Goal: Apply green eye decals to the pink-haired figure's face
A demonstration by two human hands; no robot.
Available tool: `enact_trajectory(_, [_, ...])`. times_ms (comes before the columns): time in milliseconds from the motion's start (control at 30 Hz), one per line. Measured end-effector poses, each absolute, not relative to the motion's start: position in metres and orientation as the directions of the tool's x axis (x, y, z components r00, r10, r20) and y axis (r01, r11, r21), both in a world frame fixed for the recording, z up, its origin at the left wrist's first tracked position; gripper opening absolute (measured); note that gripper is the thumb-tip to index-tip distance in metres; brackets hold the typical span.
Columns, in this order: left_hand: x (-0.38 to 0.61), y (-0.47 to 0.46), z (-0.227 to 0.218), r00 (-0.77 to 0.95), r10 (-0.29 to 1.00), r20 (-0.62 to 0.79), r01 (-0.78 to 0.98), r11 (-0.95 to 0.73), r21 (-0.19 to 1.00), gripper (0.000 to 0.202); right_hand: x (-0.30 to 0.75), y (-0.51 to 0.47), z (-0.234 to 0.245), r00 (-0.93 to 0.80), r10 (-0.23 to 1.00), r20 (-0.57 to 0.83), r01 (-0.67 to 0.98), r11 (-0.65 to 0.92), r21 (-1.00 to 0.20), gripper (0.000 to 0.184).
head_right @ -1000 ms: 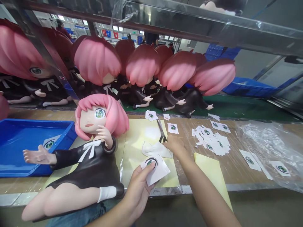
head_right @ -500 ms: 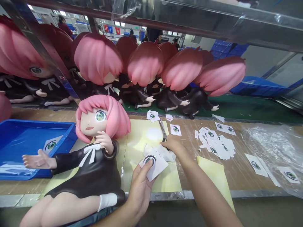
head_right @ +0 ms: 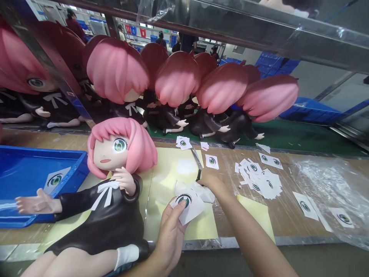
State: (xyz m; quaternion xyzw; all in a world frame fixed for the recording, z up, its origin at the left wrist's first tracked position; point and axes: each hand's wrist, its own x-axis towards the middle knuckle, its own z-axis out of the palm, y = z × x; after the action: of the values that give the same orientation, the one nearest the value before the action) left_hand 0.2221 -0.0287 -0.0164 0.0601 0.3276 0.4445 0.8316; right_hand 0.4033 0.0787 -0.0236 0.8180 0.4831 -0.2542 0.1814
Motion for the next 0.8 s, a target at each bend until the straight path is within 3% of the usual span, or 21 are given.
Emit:
enact_trajectory(100, [0.222,-0.027,-0.013,0.403,0.782,-0.476,-0.694,0.6,0.398,0.044,0.404,0.082,-0.023,0.401,0.655,-0.64,0.871,-0.489,0.046,0.031])
enact_trajectory(233, [0.221,-0.026,-0.013,0.413,0.787,-0.458,-0.682,0.601,0.417,0.044,0.414,0.086,-0.019,0.355,0.638,-0.683,0.83,-0.551,-0.084,0.029])
enact_trajectory(367, [0.222,-0.026,-0.017,0.409,0.79,-0.458,-0.672,0.6,0.434,0.048,0.436,0.087,-0.015,0.268,0.616,-0.741,0.686,-0.662,-0.302,0.029])
enact_trajectory(533, [0.223,-0.023,-0.019,0.396,0.799,-0.452,-0.651,0.592,0.475,0.047,0.456,0.075,-0.007,0.129,0.704,-0.699,0.32,-0.696,-0.642,0.026])
enact_trajectory(633, [0.226,-0.02,-0.019,0.378,0.807,-0.453,-0.623,0.584,0.52,0.05,0.459,0.051,0.007,0.149,0.798,-0.584,0.08,-0.598,-0.797,0.019])
enact_trajectory(700, [0.23,-0.018,-0.02,0.37,0.812,-0.451,-0.598,0.58,0.553,0.052,0.46,0.024,0.017,0.242,0.86,-0.449,-0.037,-0.454,-0.89,0.02])
enact_trajectory(800, [0.243,-0.013,-0.022,0.378,0.816,-0.437,-0.549,0.577,0.604,0.054,0.458,-0.035,0.026,0.409,0.88,-0.243,-0.125,-0.209,-0.97,0.034])
